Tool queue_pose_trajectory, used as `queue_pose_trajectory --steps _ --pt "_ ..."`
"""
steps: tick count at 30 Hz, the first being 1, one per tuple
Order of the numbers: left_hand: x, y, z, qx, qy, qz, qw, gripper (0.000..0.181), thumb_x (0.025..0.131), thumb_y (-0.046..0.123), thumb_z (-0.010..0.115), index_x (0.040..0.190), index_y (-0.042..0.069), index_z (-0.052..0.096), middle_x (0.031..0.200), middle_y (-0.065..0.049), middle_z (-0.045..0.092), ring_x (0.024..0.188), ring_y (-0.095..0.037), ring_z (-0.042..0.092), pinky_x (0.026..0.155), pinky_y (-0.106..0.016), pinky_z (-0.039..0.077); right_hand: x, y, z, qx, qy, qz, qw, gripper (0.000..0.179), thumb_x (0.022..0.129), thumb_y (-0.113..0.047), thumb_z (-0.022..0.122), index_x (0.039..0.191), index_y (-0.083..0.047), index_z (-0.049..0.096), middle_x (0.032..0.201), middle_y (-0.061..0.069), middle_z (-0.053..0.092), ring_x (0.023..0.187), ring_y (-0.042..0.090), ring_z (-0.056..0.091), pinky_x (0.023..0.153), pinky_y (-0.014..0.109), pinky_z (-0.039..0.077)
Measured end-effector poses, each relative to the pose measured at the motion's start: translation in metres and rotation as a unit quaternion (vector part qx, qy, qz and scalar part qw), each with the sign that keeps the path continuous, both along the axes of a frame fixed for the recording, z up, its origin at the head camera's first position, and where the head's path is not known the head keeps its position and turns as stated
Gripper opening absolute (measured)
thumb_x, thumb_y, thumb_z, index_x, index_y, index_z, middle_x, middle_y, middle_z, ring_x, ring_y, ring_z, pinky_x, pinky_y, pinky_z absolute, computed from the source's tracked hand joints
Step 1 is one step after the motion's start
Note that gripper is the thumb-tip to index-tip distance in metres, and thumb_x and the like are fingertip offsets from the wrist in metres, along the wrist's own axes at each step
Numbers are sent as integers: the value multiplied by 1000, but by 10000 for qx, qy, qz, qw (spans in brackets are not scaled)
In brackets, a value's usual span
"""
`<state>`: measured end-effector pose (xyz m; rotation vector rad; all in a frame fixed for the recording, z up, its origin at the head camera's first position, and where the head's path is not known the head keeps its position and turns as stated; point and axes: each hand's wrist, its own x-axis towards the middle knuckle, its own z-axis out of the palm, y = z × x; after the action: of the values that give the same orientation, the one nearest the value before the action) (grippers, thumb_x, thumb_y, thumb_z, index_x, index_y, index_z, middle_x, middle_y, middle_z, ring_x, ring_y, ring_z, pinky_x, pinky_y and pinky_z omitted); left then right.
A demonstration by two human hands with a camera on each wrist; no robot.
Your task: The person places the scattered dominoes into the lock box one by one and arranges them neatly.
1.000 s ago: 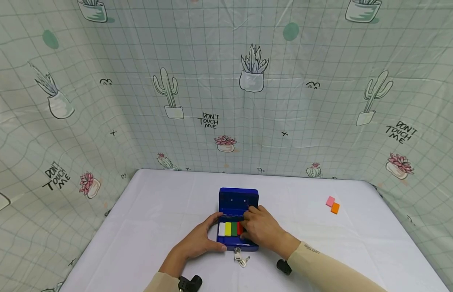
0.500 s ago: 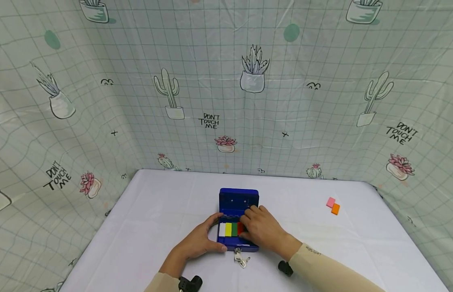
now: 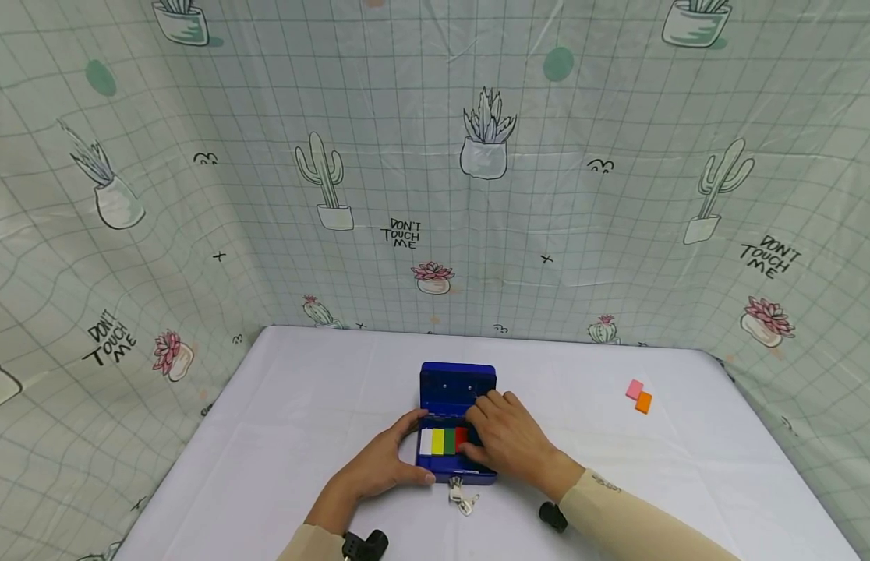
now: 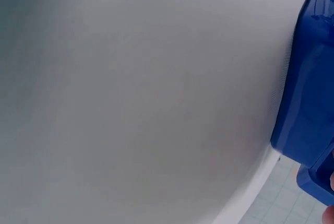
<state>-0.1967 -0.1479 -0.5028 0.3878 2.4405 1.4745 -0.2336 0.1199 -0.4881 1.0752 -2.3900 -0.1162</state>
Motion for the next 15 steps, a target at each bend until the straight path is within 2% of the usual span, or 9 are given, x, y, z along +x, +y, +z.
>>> queue_pose_trajectory --steps 7,15 --pt "0 0 0 -7 -76 50 10000 107 76 32 96 164 19 36 166 -15 43 154 -40 37 125 -69 24 -1 9 0 -216 115 132 9996 45 90 -56 76 102 -14 66 89 -1 58 83 19 48 72 32 38" --pt "0 2 2 -35 -106 118 9999 108 75 31 97 164 19 37 166 -16 43 155 -40 37 125 -69 23 -2 22 4 -380 42 117 9992 42 91 -52 76 104 -13 67 94 1 63 86 20 51 75 33 42"
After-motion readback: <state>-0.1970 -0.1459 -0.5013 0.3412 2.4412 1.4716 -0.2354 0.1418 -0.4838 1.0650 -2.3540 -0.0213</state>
